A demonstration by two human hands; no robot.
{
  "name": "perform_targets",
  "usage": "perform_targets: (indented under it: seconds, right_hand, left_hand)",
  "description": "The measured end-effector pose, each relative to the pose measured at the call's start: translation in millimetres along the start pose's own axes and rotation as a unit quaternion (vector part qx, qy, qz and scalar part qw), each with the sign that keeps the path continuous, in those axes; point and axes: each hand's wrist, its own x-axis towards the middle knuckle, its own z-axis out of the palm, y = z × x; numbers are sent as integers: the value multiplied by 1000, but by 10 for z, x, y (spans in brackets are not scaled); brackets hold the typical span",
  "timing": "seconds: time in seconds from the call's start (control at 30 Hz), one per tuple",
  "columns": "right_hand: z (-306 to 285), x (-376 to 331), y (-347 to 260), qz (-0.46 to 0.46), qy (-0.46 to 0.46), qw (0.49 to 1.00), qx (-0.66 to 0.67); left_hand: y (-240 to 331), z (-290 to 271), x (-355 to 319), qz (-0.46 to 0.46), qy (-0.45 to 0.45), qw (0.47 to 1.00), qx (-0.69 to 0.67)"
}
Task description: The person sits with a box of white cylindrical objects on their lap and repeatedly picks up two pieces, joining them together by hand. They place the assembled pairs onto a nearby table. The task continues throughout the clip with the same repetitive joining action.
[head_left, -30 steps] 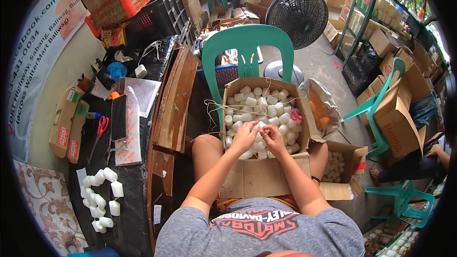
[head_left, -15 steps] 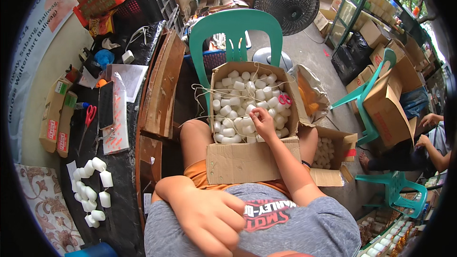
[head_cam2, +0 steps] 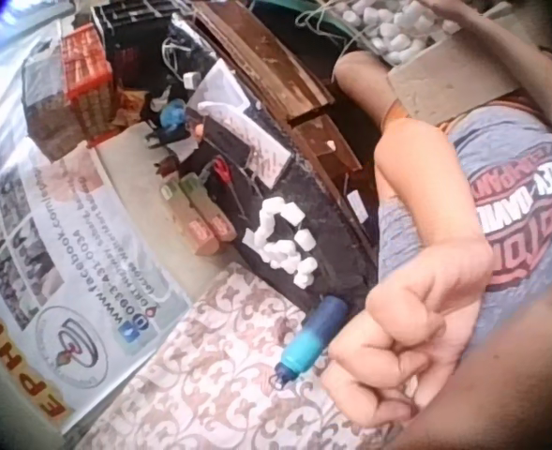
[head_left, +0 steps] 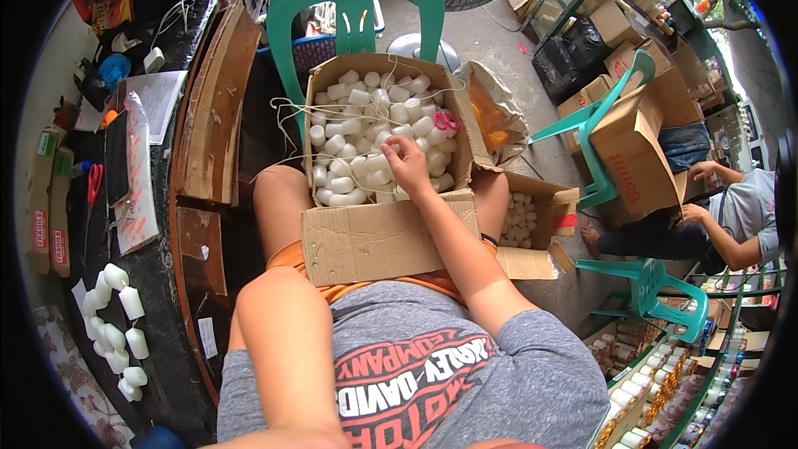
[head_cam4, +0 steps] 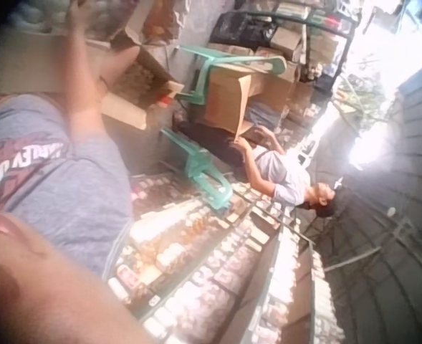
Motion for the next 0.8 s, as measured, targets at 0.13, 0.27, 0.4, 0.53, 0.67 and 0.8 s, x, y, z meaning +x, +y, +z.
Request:
perform_targets:
  seconds: [0.13,0.27,0.4,0.53,0.67,0.8]
  right_hand:
    - [37,17,-48,19,-10,1000,-11]
    - [10,18,38,18,0,1000,-3]
    - [43,18,47,8,1,1000,1]
    - [18,31,64,42,-4,999,7]
    - [77,37,107,68,-14,998,11]
    - [19,31,251,73,3,997,20]
  left_hand:
    - [-148,38,-57,-11,-12,985,-170]
    - [-133,-99,-104,0,-83,996,-44]
    - [0,-115,-102,8,-63,998,27]
    - [82,-22,17,13,43,989,141]
    - [106,16,35,-24,124,991,49]
    - [5,-141,-35,-82,9,995,-51]
